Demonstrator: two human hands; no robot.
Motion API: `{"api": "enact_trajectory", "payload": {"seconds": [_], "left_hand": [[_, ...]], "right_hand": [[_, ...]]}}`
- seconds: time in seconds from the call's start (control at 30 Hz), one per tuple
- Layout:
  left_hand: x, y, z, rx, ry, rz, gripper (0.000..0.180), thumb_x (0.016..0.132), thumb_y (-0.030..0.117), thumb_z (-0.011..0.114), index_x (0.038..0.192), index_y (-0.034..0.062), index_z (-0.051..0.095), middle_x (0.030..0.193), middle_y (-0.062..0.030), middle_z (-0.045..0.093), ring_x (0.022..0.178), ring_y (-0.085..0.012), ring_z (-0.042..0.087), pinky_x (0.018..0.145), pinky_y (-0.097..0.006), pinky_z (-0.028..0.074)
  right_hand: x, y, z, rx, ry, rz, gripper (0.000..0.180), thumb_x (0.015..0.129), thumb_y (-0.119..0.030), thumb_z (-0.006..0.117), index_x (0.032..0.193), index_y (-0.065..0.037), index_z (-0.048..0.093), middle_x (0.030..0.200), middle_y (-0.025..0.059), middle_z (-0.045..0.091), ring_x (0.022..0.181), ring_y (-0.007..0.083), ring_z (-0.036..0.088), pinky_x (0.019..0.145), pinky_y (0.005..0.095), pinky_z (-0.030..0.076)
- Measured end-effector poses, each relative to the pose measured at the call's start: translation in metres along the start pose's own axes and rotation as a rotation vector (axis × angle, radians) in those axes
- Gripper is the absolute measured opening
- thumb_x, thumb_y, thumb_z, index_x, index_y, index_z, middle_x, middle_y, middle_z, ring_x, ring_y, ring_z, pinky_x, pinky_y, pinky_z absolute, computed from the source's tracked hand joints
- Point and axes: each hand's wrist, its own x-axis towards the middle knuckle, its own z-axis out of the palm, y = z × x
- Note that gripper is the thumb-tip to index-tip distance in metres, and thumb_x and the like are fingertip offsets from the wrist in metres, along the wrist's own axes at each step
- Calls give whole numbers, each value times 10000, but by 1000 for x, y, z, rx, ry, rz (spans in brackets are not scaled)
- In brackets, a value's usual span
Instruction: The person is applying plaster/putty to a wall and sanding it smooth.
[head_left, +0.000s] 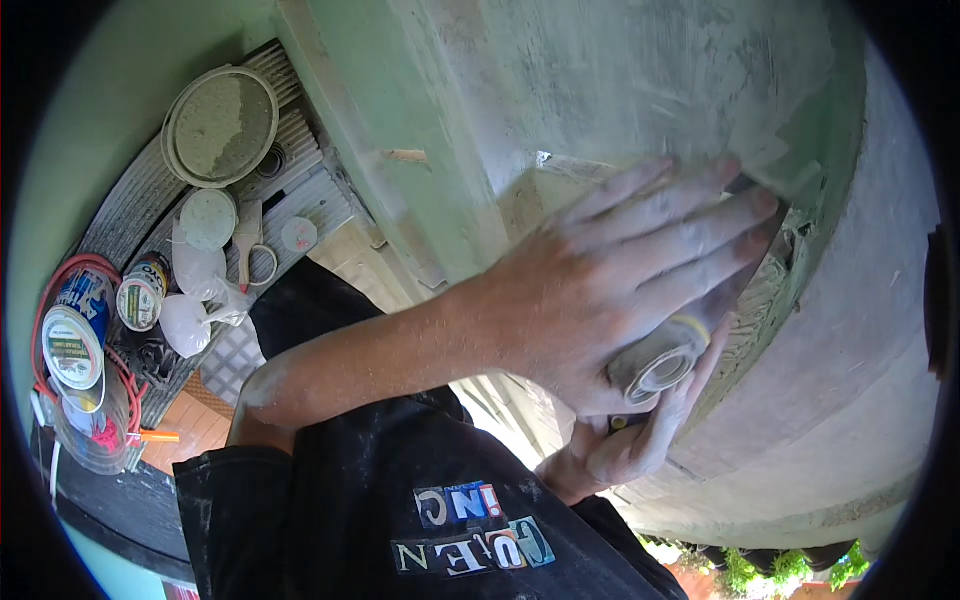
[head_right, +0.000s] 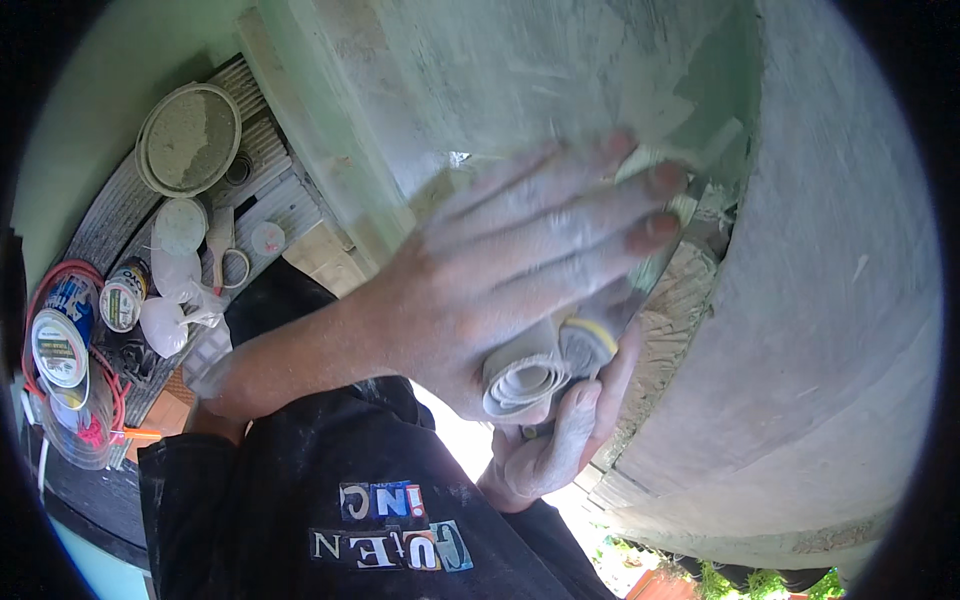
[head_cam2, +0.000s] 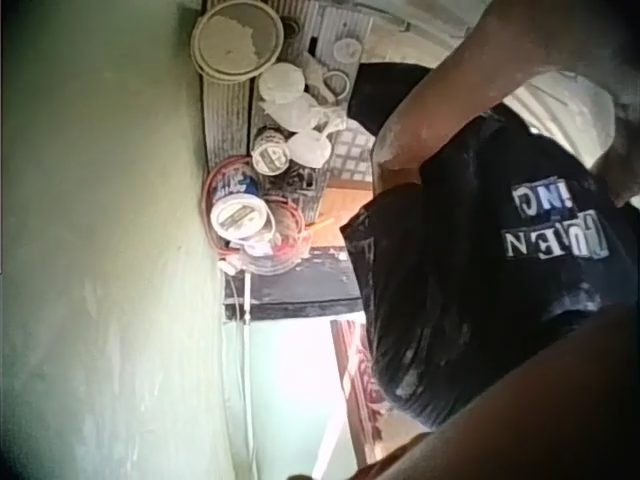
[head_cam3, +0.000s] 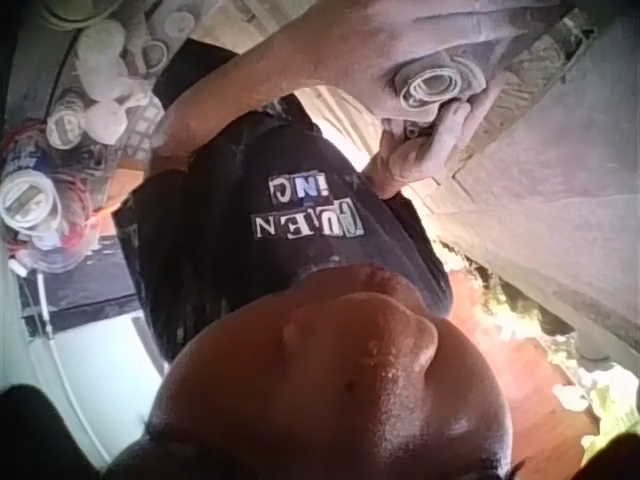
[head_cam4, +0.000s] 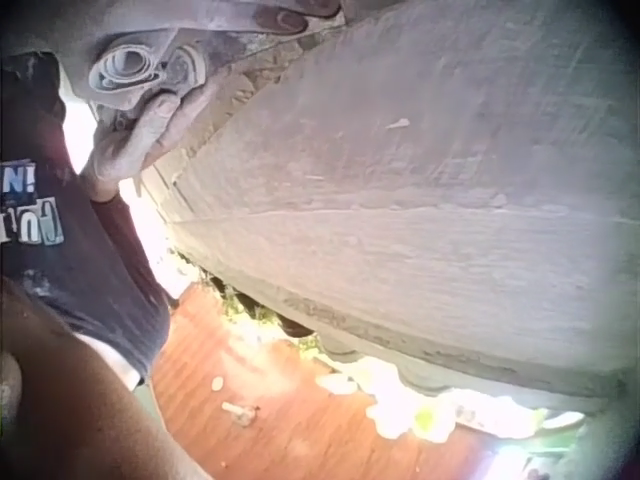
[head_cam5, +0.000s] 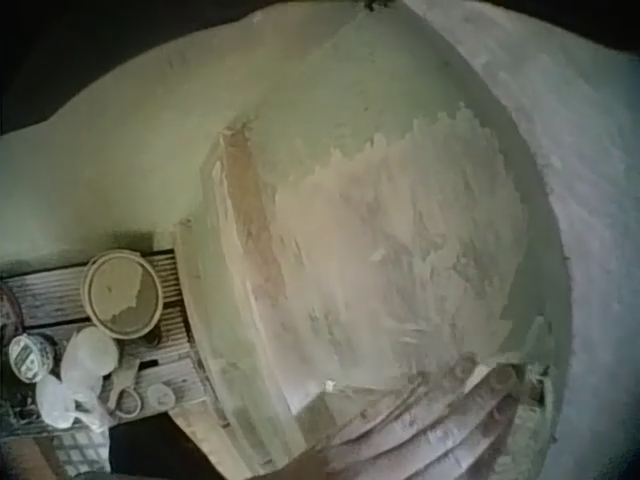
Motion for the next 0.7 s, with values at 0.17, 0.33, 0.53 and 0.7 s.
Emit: {"api": "enact_trajectory", "payload": {"seconds": [0.17, 0.33, 0.53, 0.7], "left_hand": [[20, 2, -1, 100, 78, 32, 791, 773, 482, 710, 1395, 31, 521, 1457, -179, 491, 1391, -367, 414, 1168, -575, 296], [7, 6, -1, 117, 49, 27, 805, 755, 467, 727, 1373, -9, 526, 1454, -208, 484, 1375, -392, 425, 1159, -578, 313], [20, -4, -10, 122, 247, 178, 851, 701, 461, 783, 1341, -45, 539, 1469, -238, 452, 1384, -403, 410, 1171, -559, 308], [1, 9, 6, 75, 56, -20, 824, 756, 467, 729, 1355, -60, 526, 1480, -243, 444, 1396, -398, 401, 1192, -521, 285]], "right_hand": [[18, -2, -21, -773, -384, -609, 657, 1023, -259, 443, 1519, 98, 199, 1451, 343, 389, 1254, 392, 543, 1076, 462, 424], [6, 3, 0, 83, -64, -9, 667, 1018, -266, 428, 1527, 92, 186, 1454, 334, 394, 1304, 381, 496, 1103, 461, 389], [13, 5, -20, -235, -71, -4, 676, 998, -269, 399, 1535, 80, 182, 1464, 318, 394, 1301, 373, 493, 1104, 445, 385], [3, 10, -6, 38, 71, -5, 770, 928, -293, 485, 1541, 66, 188, 1361, 332, 472, 1156, 351, 599, 1021, 448, 464]]}}
